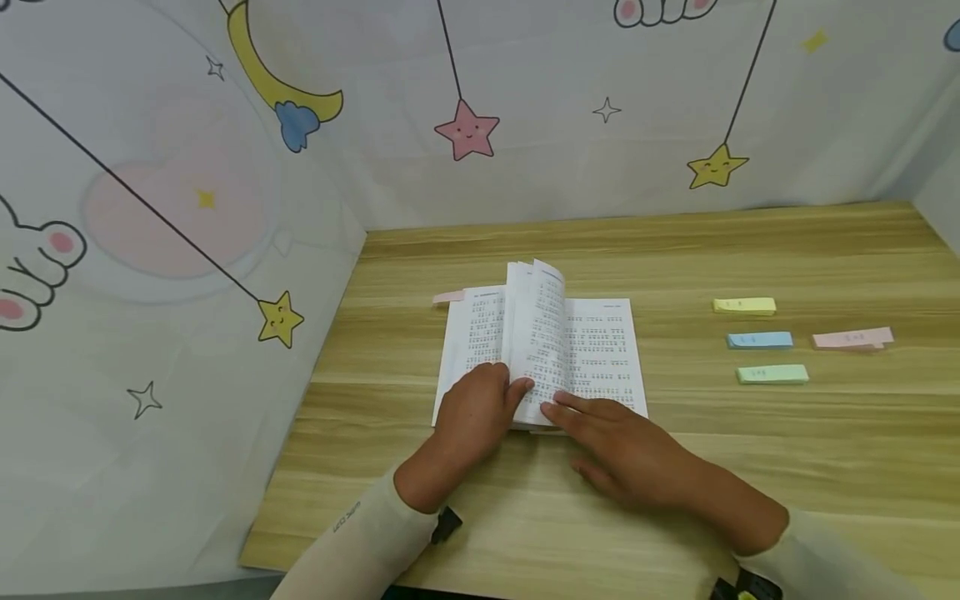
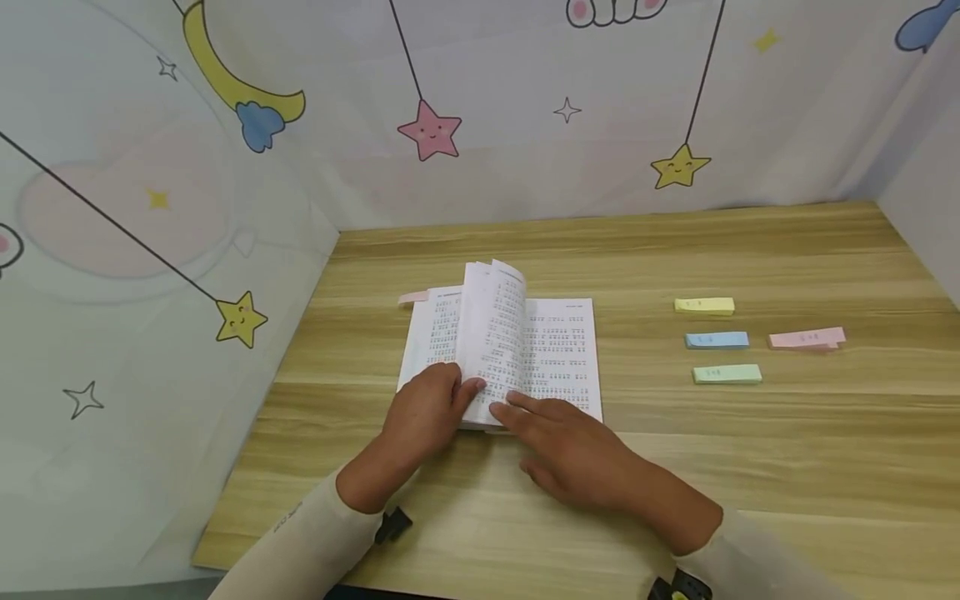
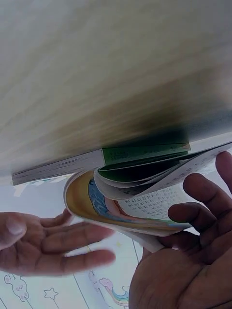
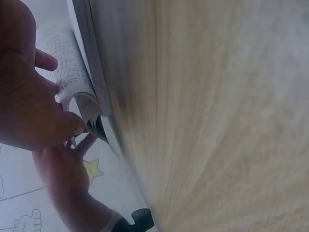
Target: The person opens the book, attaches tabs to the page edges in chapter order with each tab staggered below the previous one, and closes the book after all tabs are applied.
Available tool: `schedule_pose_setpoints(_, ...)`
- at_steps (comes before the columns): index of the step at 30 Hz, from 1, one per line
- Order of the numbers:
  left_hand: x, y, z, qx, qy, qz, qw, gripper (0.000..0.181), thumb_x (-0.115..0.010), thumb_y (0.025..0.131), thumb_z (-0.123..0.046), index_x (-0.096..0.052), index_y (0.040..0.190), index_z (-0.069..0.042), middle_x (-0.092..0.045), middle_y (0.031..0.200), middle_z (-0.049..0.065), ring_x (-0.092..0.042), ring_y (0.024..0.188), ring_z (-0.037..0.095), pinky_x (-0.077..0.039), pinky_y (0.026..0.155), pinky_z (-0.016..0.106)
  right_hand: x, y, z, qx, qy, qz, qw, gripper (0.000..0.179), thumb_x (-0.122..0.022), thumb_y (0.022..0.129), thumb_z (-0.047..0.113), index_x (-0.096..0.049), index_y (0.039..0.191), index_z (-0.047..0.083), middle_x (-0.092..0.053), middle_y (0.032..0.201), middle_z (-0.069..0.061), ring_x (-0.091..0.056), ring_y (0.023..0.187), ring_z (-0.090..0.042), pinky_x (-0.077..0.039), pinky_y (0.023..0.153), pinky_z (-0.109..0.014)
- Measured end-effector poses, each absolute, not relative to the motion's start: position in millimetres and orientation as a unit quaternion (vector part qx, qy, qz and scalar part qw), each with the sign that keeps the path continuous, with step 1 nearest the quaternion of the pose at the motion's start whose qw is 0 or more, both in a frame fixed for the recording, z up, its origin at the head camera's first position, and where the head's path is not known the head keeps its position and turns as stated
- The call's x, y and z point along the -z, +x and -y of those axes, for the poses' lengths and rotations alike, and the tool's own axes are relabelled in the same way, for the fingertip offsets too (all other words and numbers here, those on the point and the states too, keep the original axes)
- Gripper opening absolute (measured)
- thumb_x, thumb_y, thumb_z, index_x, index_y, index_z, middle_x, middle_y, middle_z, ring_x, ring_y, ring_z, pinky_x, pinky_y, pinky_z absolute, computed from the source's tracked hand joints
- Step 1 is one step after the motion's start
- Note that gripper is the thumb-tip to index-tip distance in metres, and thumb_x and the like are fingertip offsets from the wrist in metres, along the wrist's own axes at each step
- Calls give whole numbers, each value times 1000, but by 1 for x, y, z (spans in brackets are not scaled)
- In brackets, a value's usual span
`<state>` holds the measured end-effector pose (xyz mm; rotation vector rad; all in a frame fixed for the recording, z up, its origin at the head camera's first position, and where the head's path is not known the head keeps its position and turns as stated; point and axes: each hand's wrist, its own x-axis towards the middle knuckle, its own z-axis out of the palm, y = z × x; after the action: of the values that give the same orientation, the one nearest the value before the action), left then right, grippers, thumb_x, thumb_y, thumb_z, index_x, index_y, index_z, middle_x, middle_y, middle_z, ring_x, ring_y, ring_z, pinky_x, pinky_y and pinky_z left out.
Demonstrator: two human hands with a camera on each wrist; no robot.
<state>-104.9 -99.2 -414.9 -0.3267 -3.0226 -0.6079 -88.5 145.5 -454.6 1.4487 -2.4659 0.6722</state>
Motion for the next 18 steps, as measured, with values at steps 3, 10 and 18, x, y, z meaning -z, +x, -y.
schedule_pose_setpoints(3, 414, -104, 101, 195, -104, 975, 21, 44, -59, 104, -43, -51, 70, -16, -46, 63, -2, -44, 54, 14, -36, 46, 31, 456, -88, -145, -213, 477, 846, 103, 79, -78, 86, 24, -42, 156, 11, -53, 150, -9, -48, 138, -27, -41, 107, -46)
schedule_pose_setpoints(10, 415, -103, 102, 181, -95, 979, 26, 44, -58, 105, -39, -51, 68, -18, -46, 63, -3, -45, 56, 14, -36, 46, 31, 449, -86, -151, -238, 360, 899, 71, 76, -79, 90, 31, -45, 153, 6, -66, 132, -6, -59, 124, -29, -47, 99, -49)
schedule_pose_setpoints(18, 410, -105, 107, 109, -57, 991, 44, 40, -67, 99, -39, -59, 68, -14, -51, 65, 0, -53, 60, 19, -39, 45, 34, 431, -90, -168, -308, 90, 947, 28, 63, -48, 108, 40, -33, 156, 2, -74, 107, -16, -67, 75, -26, -48, 57, -43)
